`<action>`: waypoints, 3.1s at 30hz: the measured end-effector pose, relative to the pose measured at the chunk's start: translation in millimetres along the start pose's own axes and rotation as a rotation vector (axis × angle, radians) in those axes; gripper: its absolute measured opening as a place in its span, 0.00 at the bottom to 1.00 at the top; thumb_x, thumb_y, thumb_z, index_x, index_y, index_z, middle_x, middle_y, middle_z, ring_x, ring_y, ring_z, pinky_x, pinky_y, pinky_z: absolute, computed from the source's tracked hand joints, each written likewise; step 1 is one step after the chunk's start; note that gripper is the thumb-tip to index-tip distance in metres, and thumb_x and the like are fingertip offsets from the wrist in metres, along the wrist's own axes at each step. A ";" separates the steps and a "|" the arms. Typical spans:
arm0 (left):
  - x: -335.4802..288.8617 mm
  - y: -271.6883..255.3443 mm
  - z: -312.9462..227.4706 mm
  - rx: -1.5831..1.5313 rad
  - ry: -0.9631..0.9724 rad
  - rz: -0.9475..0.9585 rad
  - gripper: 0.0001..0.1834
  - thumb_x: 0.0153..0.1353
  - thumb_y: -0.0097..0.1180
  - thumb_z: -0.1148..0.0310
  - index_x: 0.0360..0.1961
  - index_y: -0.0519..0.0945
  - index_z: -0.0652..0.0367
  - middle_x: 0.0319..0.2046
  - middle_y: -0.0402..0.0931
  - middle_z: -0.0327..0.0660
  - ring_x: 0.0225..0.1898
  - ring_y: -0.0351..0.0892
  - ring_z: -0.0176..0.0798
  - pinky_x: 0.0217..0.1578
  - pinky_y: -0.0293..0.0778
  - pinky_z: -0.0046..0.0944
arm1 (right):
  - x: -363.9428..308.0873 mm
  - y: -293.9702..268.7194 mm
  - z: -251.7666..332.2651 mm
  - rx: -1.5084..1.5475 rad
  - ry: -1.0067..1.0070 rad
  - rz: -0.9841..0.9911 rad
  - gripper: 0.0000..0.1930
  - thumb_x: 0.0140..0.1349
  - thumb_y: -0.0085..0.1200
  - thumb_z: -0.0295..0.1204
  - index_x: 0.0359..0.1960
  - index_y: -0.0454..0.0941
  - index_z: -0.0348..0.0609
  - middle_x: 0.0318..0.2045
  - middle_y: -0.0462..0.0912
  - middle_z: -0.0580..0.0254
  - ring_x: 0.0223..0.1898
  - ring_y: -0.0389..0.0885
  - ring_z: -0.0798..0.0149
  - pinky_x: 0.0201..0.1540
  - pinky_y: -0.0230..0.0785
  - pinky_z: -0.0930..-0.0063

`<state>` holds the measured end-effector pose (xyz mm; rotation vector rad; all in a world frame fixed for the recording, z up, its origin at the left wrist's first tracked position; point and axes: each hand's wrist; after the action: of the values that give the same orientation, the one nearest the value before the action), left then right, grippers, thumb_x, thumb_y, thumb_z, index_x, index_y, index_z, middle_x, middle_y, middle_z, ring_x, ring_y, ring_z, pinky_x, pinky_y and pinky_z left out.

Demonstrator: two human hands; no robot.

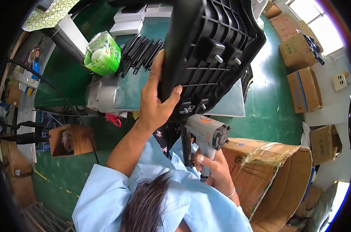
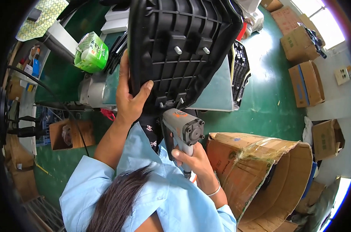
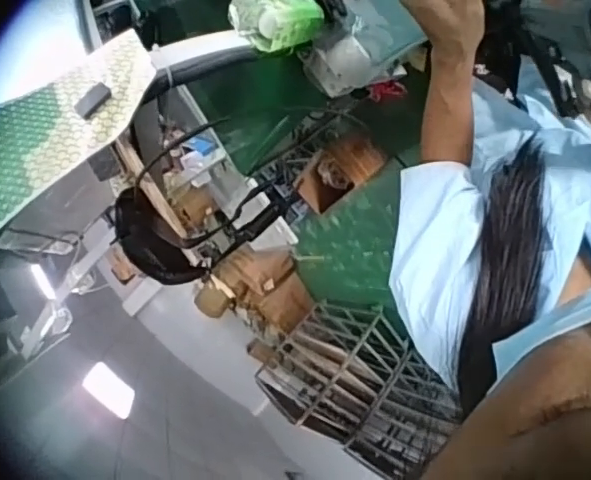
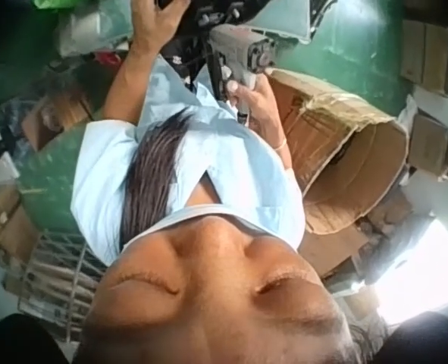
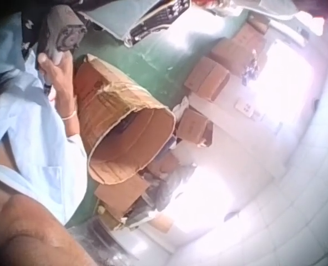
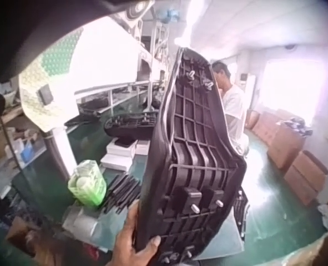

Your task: Assemble a motorcycle or bicycle seat by pulling the cover over the base and securing it with a pneumatic stapler.

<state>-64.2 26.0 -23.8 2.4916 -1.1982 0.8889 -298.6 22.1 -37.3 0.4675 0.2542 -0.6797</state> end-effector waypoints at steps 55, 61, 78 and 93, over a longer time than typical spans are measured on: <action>191.2 -202.6 -166.7 0.766 0.110 -0.331 0.18 0.54 0.61 0.67 0.42 0.77 0.67 0.31 0.81 0.47 0.31 0.81 0.38 0.33 0.74 0.38 | 211.3 210.1 262.9 -0.706 -1.777 0.031 0.04 0.54 0.56 0.22 0.32 0.78 0.41 0.25 0.79 0.59 0.26 0.77 0.59 0.29 0.70 0.70; 203.7 -212.9 -160.9 0.834 0.036 -0.381 0.15 0.53 0.60 0.64 0.35 0.81 0.67 0.24 0.80 0.52 0.27 0.82 0.44 0.31 0.74 0.39 | 229.7 271.7 276.2 -0.520 -1.775 0.136 0.03 0.55 0.57 0.25 0.30 0.78 0.41 0.27 0.80 0.58 0.29 0.78 0.55 0.32 0.70 0.66; 203.8 -218.3 -146.1 0.861 -0.021 -0.415 0.15 0.54 0.59 0.64 0.35 0.81 0.68 0.24 0.80 0.55 0.27 0.82 0.50 0.31 0.74 0.42 | 247.5 294.9 278.6 -0.669 -1.894 -0.004 0.05 0.54 0.58 0.25 0.31 0.80 0.40 0.27 0.81 0.57 0.29 0.79 0.56 0.34 0.71 0.66; 208.1 -225.4 -141.2 0.850 0.119 -0.359 0.14 0.54 0.58 0.66 0.32 0.80 0.70 0.22 0.77 0.55 0.24 0.80 0.51 0.29 0.72 0.43 | 244.1 294.3 283.8 -0.886 -2.088 -0.032 0.04 0.53 0.57 0.23 0.30 0.77 0.39 0.25 0.78 0.60 0.28 0.76 0.57 0.32 0.70 0.65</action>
<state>149.7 102.8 226.0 3.0451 -0.3087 1.6503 98.8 -50.1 214.9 -1.1817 -1.3799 -0.6974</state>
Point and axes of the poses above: each hand's wrist, its own x-axis towards the middle knuckle, its own y-axis out of the palm, z = x × y
